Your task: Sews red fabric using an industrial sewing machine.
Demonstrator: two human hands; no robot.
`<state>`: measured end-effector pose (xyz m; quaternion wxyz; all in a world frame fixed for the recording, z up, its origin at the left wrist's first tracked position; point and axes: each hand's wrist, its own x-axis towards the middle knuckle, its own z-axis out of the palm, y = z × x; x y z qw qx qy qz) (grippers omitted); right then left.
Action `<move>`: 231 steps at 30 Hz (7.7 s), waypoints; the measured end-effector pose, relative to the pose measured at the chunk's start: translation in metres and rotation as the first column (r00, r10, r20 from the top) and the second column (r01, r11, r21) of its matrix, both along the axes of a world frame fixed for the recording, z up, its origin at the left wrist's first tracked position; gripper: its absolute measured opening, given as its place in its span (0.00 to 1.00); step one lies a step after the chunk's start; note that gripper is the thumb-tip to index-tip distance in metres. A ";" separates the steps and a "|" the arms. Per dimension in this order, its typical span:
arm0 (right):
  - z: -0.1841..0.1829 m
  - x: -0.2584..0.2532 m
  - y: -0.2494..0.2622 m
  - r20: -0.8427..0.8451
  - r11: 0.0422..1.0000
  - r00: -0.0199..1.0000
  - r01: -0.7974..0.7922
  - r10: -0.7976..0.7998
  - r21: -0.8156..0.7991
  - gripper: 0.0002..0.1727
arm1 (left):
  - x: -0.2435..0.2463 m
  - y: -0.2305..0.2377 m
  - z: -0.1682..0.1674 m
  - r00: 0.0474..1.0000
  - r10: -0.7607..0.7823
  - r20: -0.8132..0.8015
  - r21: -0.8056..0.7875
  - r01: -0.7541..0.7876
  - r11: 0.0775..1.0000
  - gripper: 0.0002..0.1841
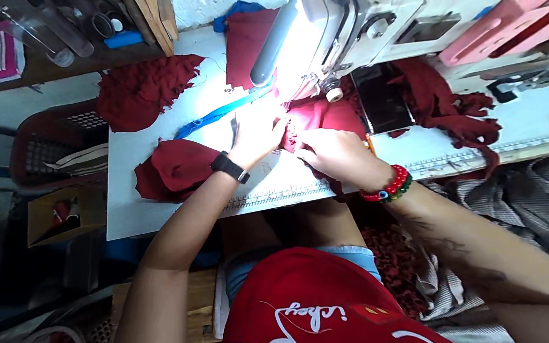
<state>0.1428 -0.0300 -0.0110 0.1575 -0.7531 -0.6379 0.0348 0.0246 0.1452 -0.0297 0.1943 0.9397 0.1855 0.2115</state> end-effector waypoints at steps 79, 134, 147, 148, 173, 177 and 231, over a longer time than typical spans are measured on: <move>-0.035 0.010 -0.009 0.230 0.987 0.973 -0.063 0.027 0.149 0.21 | 0.009 0.008 -0.022 0.993 -0.115 0.006 0.012 0.115 0.993 0.13; 0.013 0.039 0.066 -0.581 0.881 0.670 0.268 -0.462 -0.391 0.10 | 0.011 0.014 -0.024 0.990 -0.126 0.061 0.067 0.122 0.990 0.11; -0.021 0.010 0.051 -0.326 0.930 0.899 0.347 -0.292 0.121 0.11 | 0.011 0.014 -0.025 0.995 -0.089 0.046 0.090 0.084 0.992 0.10; -0.021 0.006 0.052 -0.227 0.932 0.923 0.344 -0.312 0.114 0.12 | 0.012 0.014 -0.025 0.996 -0.077 0.044 0.091 0.073 0.993 0.10; -0.003 -0.029 0.007 -0.509 0.934 0.803 0.356 -0.311 -0.008 0.16 | 0.007 0.015 -0.022 0.997 -0.077 -0.026 0.018 0.077 0.997 0.13; -0.010 -0.014 0.029 -0.341 0.946 0.891 0.324 -0.301 0.010 0.12 | 0.007 0.016 -0.025 0.996 -0.086 0.013 0.028 0.085 0.996 0.13; -0.032 0.002 0.001 0.102 0.997 0.995 0.009 -0.017 0.073 0.28 | 0.020 0.018 -0.014 0.977 0.134 -0.164 0.025 -0.132 0.991 0.16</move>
